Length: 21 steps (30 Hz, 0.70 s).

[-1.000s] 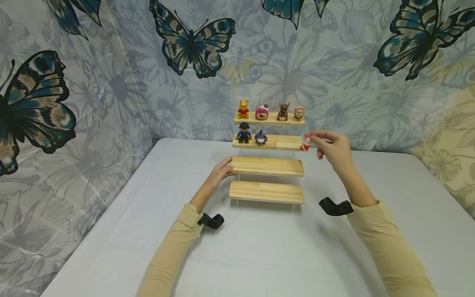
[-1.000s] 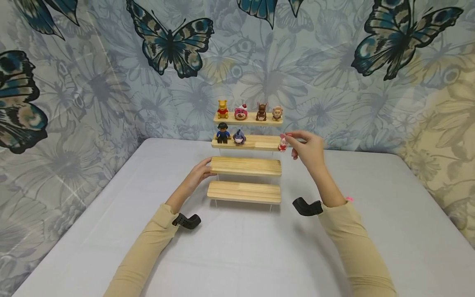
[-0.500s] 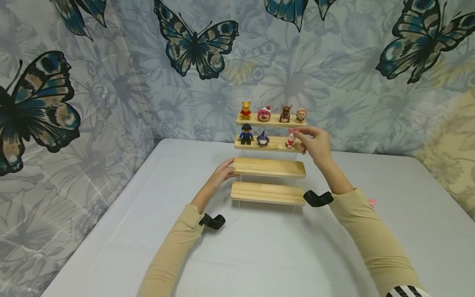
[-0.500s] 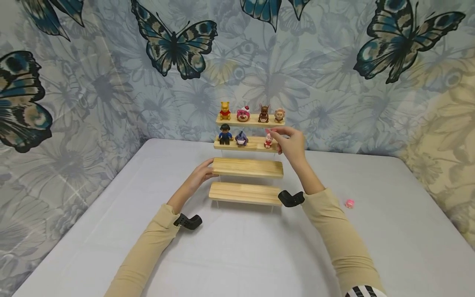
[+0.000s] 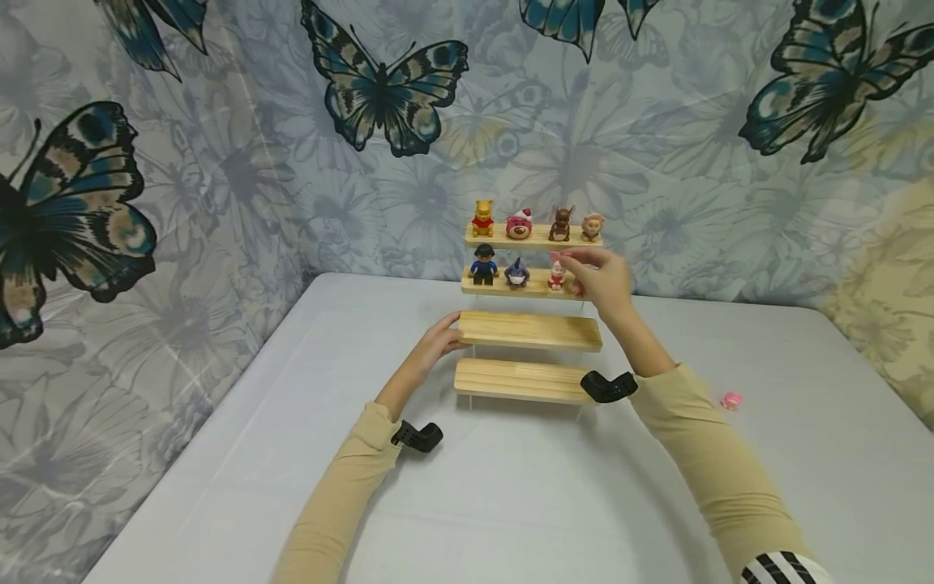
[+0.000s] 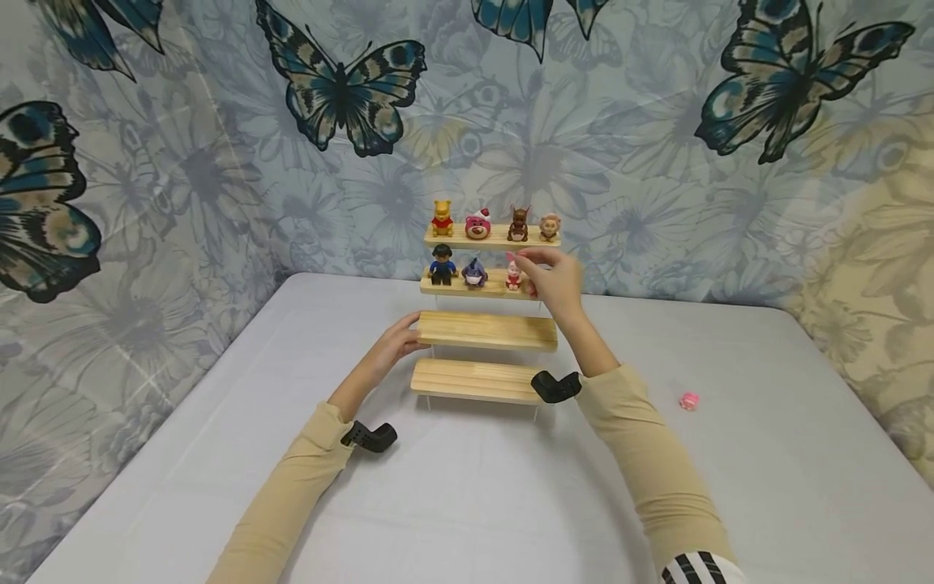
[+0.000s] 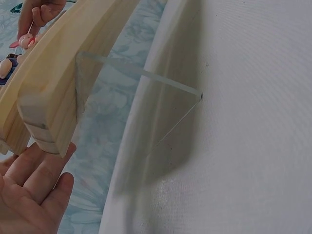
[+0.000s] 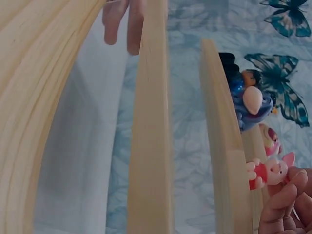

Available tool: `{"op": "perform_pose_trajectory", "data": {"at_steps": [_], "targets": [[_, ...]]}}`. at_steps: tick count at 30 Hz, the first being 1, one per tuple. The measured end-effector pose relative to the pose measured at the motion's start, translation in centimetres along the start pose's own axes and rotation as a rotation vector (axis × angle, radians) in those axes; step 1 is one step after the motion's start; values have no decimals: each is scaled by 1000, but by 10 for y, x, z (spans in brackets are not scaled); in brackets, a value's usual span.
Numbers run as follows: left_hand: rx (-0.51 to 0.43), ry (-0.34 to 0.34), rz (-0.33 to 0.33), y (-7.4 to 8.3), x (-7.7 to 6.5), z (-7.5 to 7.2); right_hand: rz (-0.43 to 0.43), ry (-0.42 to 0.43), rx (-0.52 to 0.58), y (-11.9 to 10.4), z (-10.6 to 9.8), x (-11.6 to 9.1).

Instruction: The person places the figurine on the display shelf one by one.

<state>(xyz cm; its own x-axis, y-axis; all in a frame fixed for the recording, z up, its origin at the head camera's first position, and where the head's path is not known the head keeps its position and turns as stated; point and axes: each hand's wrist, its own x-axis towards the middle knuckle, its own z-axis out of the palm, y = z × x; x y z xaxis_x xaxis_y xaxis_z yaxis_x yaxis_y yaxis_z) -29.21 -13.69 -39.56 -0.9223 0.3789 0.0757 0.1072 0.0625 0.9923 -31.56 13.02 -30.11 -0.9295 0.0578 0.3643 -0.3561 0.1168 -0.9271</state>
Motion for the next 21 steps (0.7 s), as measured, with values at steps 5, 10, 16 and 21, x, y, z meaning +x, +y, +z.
{"op": "perform_pose_trajectory", "data": {"at_steps": [5, 10, 16, 21], "targets": [[4, 29, -10, 1, -1, 0, 10, -4, 6, 1, 3, -1], [-5, 24, 3, 1, -1, 0, 19, -6, -13, 1, 2, -2], [-11, 18, 13, 1, -2, 1, 0, -29, -24, 4, -5, -10], [-6, 13, 20, 2, -2, 2, 7, -31, -19, 12, -22, -20]]}}
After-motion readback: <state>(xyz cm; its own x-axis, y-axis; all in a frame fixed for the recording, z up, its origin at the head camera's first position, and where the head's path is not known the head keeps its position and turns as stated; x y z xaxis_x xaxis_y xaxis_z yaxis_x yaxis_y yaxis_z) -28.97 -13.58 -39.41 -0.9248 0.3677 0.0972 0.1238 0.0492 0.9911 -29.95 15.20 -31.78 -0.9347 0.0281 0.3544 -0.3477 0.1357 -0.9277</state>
